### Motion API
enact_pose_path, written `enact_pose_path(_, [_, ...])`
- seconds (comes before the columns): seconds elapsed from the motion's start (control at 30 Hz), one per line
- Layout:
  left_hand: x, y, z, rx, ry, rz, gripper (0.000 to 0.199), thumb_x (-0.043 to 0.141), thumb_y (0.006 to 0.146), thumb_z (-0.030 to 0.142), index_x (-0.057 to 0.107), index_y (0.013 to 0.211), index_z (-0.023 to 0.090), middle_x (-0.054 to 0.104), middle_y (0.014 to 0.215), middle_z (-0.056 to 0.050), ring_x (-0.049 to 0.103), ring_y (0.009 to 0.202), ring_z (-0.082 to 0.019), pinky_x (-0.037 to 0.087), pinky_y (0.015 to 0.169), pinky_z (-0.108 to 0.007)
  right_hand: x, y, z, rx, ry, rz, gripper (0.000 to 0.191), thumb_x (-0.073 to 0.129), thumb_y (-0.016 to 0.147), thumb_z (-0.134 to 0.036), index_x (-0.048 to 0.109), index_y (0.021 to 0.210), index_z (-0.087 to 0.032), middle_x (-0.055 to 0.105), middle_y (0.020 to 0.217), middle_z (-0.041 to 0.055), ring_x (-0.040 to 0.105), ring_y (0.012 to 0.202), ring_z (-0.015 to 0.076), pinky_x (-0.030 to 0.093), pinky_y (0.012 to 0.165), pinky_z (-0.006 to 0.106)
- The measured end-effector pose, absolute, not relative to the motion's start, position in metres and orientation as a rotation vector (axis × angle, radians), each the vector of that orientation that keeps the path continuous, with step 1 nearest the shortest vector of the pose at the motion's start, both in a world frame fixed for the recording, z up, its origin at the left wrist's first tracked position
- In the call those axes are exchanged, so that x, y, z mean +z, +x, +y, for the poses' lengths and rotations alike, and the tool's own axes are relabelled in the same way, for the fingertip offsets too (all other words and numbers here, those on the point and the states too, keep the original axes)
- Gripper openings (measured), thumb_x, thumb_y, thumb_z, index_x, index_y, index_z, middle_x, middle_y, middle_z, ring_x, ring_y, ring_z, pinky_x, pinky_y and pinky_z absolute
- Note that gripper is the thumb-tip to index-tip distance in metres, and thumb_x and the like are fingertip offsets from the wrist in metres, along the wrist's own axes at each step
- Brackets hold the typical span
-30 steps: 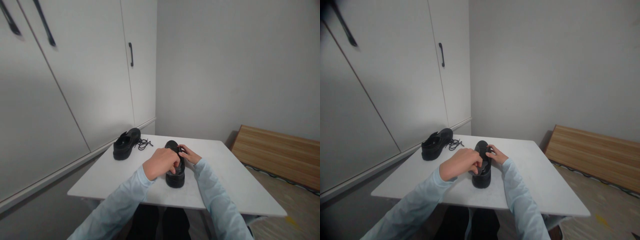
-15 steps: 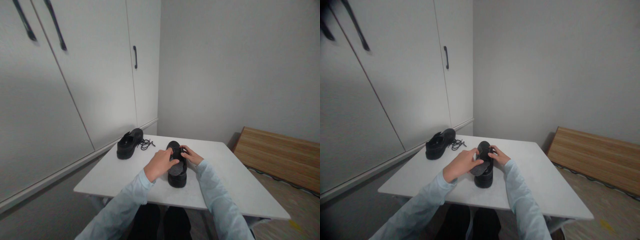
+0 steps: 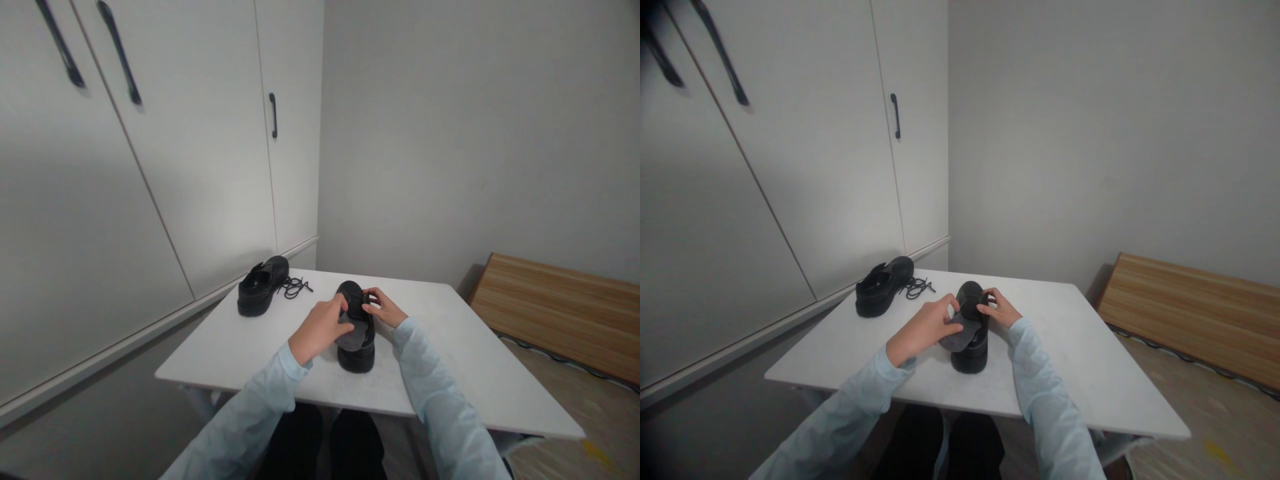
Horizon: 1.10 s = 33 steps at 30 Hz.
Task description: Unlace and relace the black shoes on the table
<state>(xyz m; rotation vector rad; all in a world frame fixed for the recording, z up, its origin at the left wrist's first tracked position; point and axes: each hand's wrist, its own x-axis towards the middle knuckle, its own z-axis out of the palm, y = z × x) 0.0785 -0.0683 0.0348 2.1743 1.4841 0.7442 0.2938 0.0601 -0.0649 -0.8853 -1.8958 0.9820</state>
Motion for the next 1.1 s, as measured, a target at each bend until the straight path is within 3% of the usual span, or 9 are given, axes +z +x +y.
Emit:
enact_pose_path(0.33, [0.053, 0.064, -0.072, 0.723, 2.272, 1.474, 0.008, 0.057, 0.078, 0.020, 0.061, 0.085, 0.019, 0.063, 0.070, 0.000, 0.059, 0.066, -0.014, 0.040, 0.064, -0.024, -0.067, 0.288, 0.061, 0.932, -0.983, -1.783, 0.044, 0.070, 0.068, -0.043, 0.052, 0.103, -0.021, 0.060, 0.109, 0.0087, 0.056, 0.107, 0.0242, 0.044, 0.095, 0.047])
enact_pose_path(0.7, [0.072, 0.046, -0.086, 0.701, 2.264, 1.515, 0.009, 0.056, 0.077, 0.019, 0.064, 0.080, 0.019, 0.064, 0.074, 0.000, 0.058, 0.066, -0.012, 0.039, 0.066, -0.022, -0.067, 0.283, 0.061, 0.888, -1.045, -1.725, 0.041, 0.067, 0.069, -0.042, 0.052, 0.102, -0.022, 0.060, 0.108, 0.0085, 0.057, 0.105, 0.0245, 0.050, 0.089, 0.045])
enact_pose_path(1.1, [0.091, 0.027, -0.123, 0.747, 2.180, 1.524, 0.011, 0.054, 0.077, 0.025, 0.064, 0.081, 0.021, 0.062, 0.070, 0.003, 0.053, 0.059, -0.010, 0.038, 0.061, -0.021, -0.069, 0.285, 0.063, 0.876, -1.066, -1.774, 0.044, 0.066, 0.072, -0.043, 0.052, 0.108, -0.023, 0.057, 0.117, 0.0090, 0.055, 0.111, 0.0264, 0.046, 0.095, 0.046])
